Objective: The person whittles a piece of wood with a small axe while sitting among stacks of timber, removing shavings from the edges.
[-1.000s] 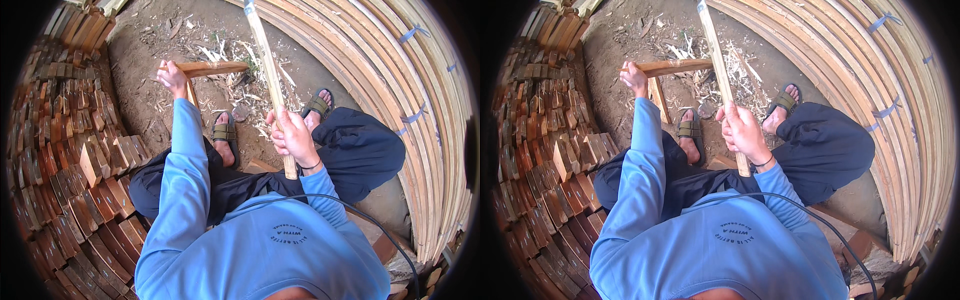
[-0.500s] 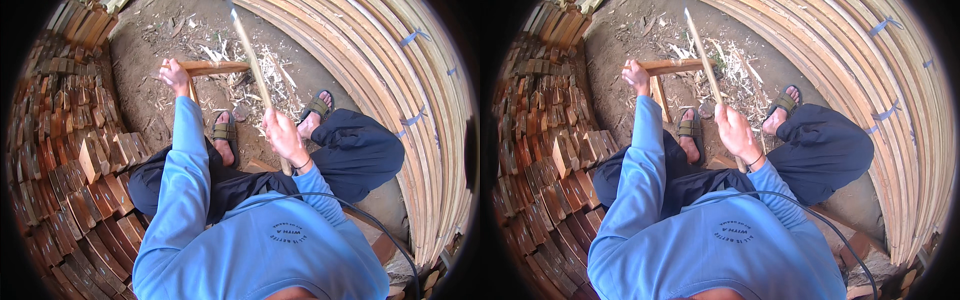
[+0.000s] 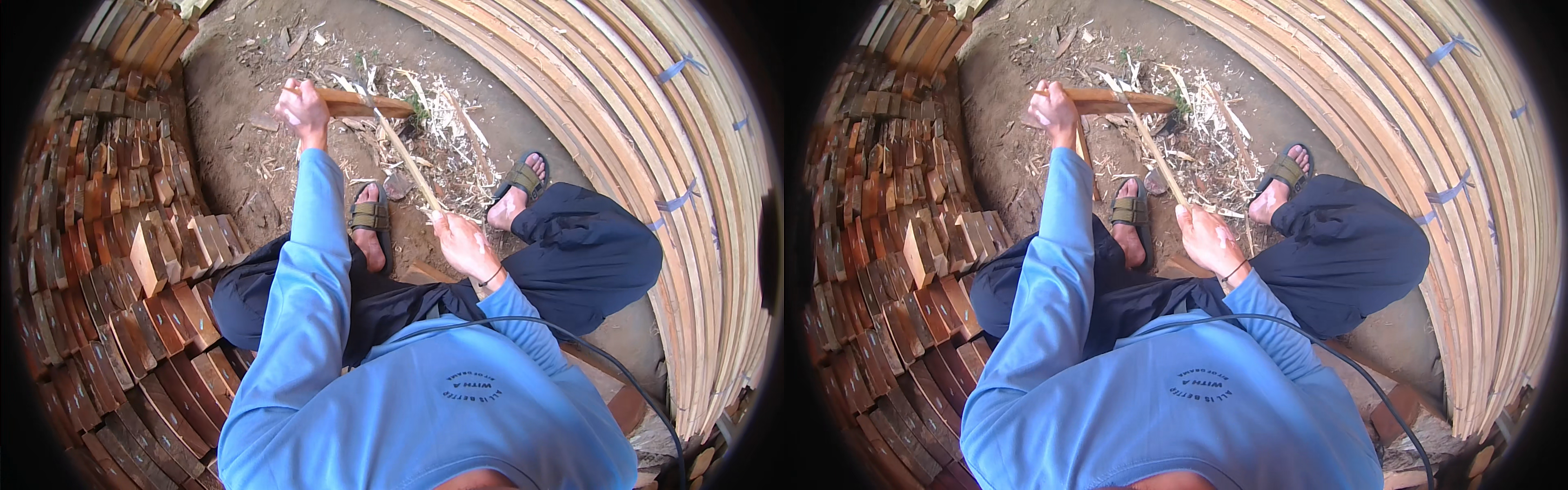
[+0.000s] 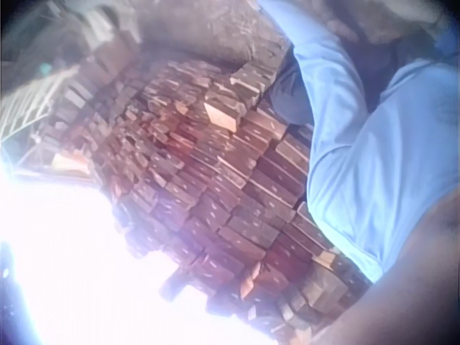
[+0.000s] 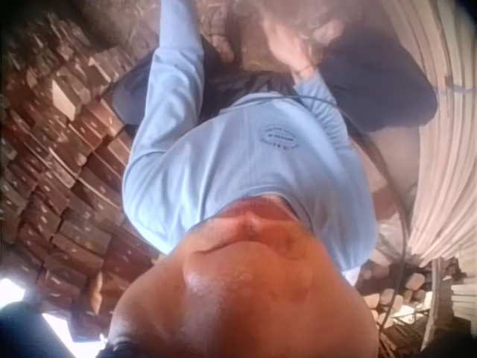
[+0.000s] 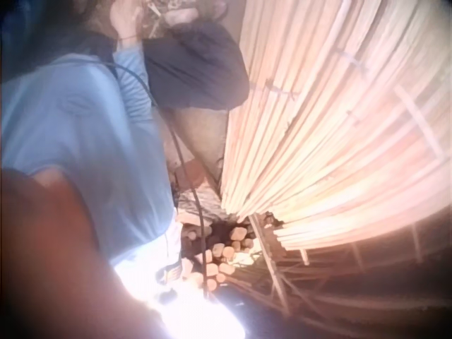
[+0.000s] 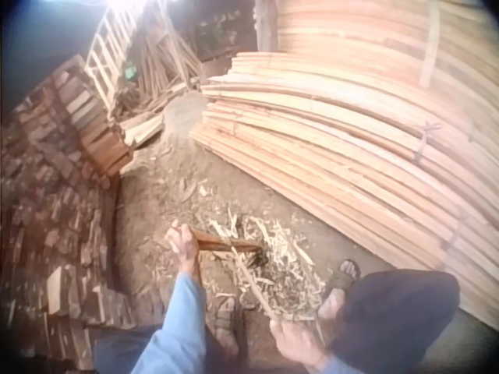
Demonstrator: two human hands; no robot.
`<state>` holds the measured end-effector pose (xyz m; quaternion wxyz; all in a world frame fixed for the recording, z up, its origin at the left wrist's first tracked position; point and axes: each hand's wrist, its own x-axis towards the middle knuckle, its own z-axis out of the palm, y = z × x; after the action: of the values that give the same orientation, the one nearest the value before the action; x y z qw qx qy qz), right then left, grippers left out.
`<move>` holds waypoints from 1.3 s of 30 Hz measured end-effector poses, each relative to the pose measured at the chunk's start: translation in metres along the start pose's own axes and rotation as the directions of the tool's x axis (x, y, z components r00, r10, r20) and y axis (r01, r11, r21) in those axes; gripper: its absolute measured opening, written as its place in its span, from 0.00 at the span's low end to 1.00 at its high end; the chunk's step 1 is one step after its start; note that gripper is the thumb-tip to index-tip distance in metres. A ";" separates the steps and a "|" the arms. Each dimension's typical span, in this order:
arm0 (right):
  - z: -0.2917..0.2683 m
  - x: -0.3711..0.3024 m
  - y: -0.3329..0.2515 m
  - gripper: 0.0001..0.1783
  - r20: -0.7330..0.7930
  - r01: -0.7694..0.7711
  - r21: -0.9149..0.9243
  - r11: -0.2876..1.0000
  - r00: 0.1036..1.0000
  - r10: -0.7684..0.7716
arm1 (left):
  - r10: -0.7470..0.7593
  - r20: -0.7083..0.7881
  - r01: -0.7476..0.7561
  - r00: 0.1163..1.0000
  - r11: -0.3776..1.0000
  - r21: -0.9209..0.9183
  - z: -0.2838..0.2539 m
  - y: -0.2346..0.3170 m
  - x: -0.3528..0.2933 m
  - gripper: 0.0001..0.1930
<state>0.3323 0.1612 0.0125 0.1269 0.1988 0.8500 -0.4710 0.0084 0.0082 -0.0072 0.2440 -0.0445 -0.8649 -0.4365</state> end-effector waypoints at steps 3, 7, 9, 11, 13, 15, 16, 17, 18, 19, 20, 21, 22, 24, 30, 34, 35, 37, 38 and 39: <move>-0.010 -0.012 -0.006 0.23 -0.054 0.026 0.046 0.999 0.998 -0.023 | 0.033 0.003 -0.033 0.999 0.999 0.016 0.007 0.015 -0.005 0.12; -0.041 -0.030 -0.045 0.18 -0.132 0.040 0.150 0.988 0.991 -0.020 | 0.007 -0.013 -0.006 1.000 0.999 0.044 -0.003 -0.004 0.002 0.13; -0.050 -0.029 -0.065 0.18 -0.147 0.032 0.209 0.977 0.989 -0.001 | 0.003 -0.008 -0.003 1.000 0.999 0.034 -0.009 -0.013 -0.001 0.14; -0.023 -0.013 -0.050 0.18 -0.188 0.058 0.130 0.990 0.982 -0.032 | 0.030 -0.001 -0.030 1.000 0.999 0.042 -0.004 -0.004 -0.001 0.15; 0.015 -0.001 -0.014 0.19 -0.187 0.081 0.009 0.997 0.979 -0.078 | 0.023 -0.051 -0.023 0.998 1.000 0.005 -0.004 0.004 -0.005 0.15; 0.030 0.010 0.001 0.20 -0.150 0.112 -0.167 0.979 0.979 -0.138 | 0.033 -0.009 -0.033 0.999 0.999 0.020 -0.012 -0.004 -0.003 0.14; 0.022 0.011 -0.004 0.20 -0.116 0.114 -0.151 0.982 0.984 -0.132 | 0.027 -0.011 -0.027 1.000 0.999 0.025 -0.011 -0.010 0.001 0.14; 0.011 0.013 -0.008 0.20 -0.081 0.115 -0.135 0.984 0.989 -0.127 | 0.022 -0.012 -0.021 1.000 0.999 0.031 -0.008 -0.016 0.005 0.14; 0.000 0.013 -0.017 0.21 -0.046 0.111 -0.120 0.987 0.992 -0.117 | 0.013 -0.010 -0.013 1.000 0.999 0.035 -0.007 -0.014 0.007 0.14; 0.006 0.011 -0.008 0.20 -0.076 0.161 -0.160 0.974 0.982 -0.175 | 0.028 -0.031 -0.028 0.999 1.000 0.005 -0.005 -0.012 0.004 0.13; 0.003 0.008 -0.009 0.20 -0.072 0.146 -0.156 0.977 0.985 -0.158 | 0.018 -0.029 -0.018 0.999 1.000 0.006 -0.003 -0.009 0.001 0.13; 0.001 0.003 -0.012 0.20 -0.063 0.127 -0.147 0.981 0.988 -0.138 | 0.007 -0.022 -0.007 1.000 1.000 0.013 -0.003 -0.004 -0.004 0.13; -0.002 -0.001 -0.015 0.20 -0.054 0.108 -0.138 0.985 0.992 -0.117 | -0.005 -0.015 0.005 1.000 1.000 0.020 -0.003 -0.001 -0.007 0.13; -0.012 -0.007 -0.028 0.18 -0.119 0.121 -0.054 0.991 0.985 -0.127 | -0.002 -0.034 0.003 0.999 1.000 0.023 -0.001 -0.005 -0.006 0.14; -0.049 -0.017 -0.084 0.15 -0.299 0.198 0.185 0.963 0.944 -0.137 | -0.062 -0.046 0.064 0.997 0.997 0.047 -0.012 -0.032 -0.002 0.16; 0.040 0.006 0.029 0.20 -0.099 0.058 -0.179 0.982 0.992 -0.076 | -0.018 -0.098 0.018 0.995 1.000 -0.005 -0.004 -0.005 -0.004 0.16; 0.037 0.003 0.025 0.21 -0.061 0.048 -0.170 0.984 0.996 -0.059 | -0.027 -0.092 0.027 0.995 1.000 0.000 -0.007 -0.019 -0.005 0.16; 0.019 0.001 0.011 0.24 0.015 0.037 -0.172 0.984 0.999 -0.035 | -0.053 -0.096 0.054 0.994 0.999 -0.002 -0.010 -0.044 -0.008 0.16; 0.020 0.007 0.017 0.26 0.004 0.011 -0.138 0.990 1.000 -0.011 | -0.085 -0.028 0.086 0.996 0.996 0.019 -0.013 -0.047 -0.017 0.16; 0.008 0.001 -0.001 0.27 0.149 -0.202 0.007 0.979 0.969 0.199 | -0.106 0.022 0.105 0.994 0.994 0.025 -0.013 -0.033 -0.013 0.16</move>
<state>0.3310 0.1543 0.0081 0.2341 0.2495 0.8088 -0.4784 0.0148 -0.0203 -0.0308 0.2110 -0.0010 -0.8739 -0.4378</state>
